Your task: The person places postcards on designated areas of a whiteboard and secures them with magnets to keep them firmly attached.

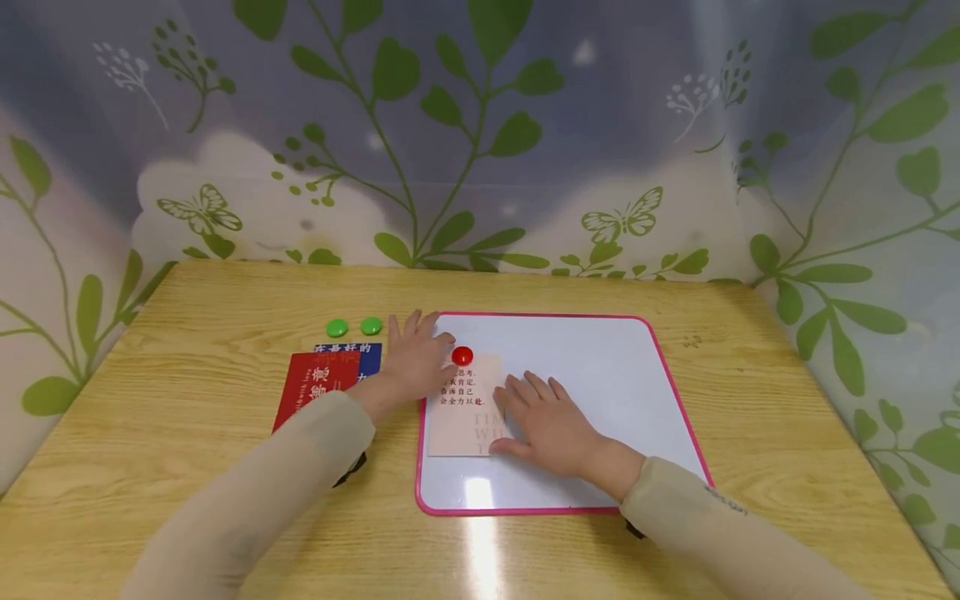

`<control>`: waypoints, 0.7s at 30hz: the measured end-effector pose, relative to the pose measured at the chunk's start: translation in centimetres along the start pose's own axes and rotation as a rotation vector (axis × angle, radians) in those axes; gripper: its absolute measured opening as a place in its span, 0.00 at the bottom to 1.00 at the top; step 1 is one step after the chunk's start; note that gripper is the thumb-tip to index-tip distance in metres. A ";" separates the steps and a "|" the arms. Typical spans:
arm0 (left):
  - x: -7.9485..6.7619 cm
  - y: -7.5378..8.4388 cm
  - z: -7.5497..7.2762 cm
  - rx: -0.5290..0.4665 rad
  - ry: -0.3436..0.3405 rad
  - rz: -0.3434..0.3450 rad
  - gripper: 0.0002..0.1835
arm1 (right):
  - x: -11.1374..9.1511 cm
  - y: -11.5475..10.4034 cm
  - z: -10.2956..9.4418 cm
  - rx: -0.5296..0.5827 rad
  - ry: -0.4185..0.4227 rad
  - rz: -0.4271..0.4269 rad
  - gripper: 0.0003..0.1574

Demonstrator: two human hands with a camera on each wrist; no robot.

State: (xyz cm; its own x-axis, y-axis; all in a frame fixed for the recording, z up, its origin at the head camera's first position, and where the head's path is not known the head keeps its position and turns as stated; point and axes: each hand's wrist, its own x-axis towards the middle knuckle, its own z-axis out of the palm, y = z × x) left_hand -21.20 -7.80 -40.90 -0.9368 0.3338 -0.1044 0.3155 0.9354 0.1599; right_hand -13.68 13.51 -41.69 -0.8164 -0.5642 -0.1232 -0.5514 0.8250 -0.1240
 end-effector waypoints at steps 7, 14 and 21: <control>-0.4 -0.8 0.2 -0.056 0.016 -0.008 0.29 | -0.3 0.8 -0.2 0.001 0.017 0.040 0.48; -1.2 -2.2 0.4 -0.091 0.047 -0.010 0.31 | -0.8 1.8 -0.2 -0.007 0.053 0.078 0.46; -2.2 -3.7 0.4 -0.091 0.085 -0.001 0.32 | -1.8 3.5 -0.1 -0.003 0.077 0.132 0.45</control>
State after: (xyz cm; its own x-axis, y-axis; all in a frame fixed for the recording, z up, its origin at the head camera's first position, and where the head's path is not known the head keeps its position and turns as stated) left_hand -20.27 -11.92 -41.61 -0.9476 0.3187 -0.0219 0.3036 0.9198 0.2487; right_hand -14.17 17.39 -41.85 -0.8927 -0.4463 -0.0624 -0.4384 0.8922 -0.1084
